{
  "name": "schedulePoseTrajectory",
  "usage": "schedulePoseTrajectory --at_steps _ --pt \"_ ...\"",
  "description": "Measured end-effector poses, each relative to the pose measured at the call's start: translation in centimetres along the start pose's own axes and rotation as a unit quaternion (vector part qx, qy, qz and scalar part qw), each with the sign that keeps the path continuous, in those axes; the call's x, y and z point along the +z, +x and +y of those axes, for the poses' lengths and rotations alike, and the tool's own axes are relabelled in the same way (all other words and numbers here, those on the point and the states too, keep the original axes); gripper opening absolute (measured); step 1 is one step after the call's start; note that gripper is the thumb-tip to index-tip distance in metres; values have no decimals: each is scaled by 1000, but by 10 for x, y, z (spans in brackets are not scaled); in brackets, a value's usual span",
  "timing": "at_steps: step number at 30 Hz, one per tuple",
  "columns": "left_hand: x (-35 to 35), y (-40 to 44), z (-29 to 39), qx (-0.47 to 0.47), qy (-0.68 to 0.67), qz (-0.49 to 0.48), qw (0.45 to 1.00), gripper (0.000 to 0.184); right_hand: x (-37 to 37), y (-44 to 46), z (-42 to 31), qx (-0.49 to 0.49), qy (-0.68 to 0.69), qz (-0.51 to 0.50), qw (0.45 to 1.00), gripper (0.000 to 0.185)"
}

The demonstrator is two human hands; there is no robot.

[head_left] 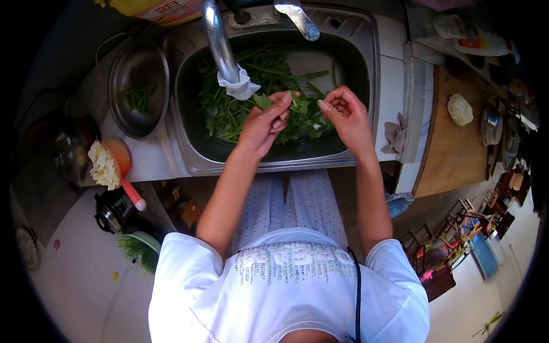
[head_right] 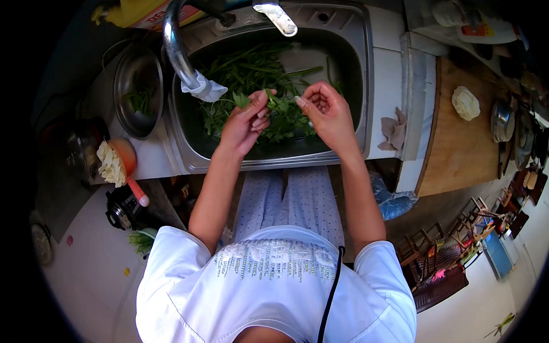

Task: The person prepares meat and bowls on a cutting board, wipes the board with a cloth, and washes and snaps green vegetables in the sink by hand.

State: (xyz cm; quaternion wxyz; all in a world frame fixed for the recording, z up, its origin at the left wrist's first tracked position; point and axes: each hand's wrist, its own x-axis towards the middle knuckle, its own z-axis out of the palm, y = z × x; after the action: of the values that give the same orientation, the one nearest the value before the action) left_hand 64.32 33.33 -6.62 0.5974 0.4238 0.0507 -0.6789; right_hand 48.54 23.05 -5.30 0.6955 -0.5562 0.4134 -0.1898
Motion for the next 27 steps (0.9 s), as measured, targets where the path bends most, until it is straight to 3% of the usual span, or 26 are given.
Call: schedulePoseTrajectory --at_steps 4,6,8,10,11,13,16,18,20,23,26,27 --pt "4 -2 -2 34 68 16 997 24 8 -2 -7 -22 11 13 1000 4" --pt "11 -4 -3 124 298 87 942 24 9 -4 -11 -40 -9 19 999 8" --pt "8 -4 -5 147 333 96 926 23 9 -6 -14 -106 -113 6 988 15" --pt "6 -4 -10 260 427 106 859 21 15 -9 -21 -111 -120 3 987 15" --pt "9 -6 -8 261 426 107 860 21 18 -11 -25 -117 -126 1 985 14" --pt "17 -12 -4 373 503 125 770 20 23 -13 -35 -125 -144 0 982 14" --pt "8 -15 -3 424 537 84 724 22 24 -13 -33 -121 -137 3 983 14" --pt "7 -17 -3 409 545 100 725 21 22 -13 -27 -109 -112 7 988 14" --pt "4 -16 -3 394 552 116 726 20 16 -10 -19 -24 41 51 998 12" --pt "-18 -4 -10 398 527 175 730 8 -7 -6 2 -23 5 95 995 9" --pt "-58 18 -22 393 516 135 750 10 -26 -6 14 -17 -32 147 988 9" --pt "-57 23 -27 309 442 129 832 13 -31 -6 18 -20 -34 160 986 9"
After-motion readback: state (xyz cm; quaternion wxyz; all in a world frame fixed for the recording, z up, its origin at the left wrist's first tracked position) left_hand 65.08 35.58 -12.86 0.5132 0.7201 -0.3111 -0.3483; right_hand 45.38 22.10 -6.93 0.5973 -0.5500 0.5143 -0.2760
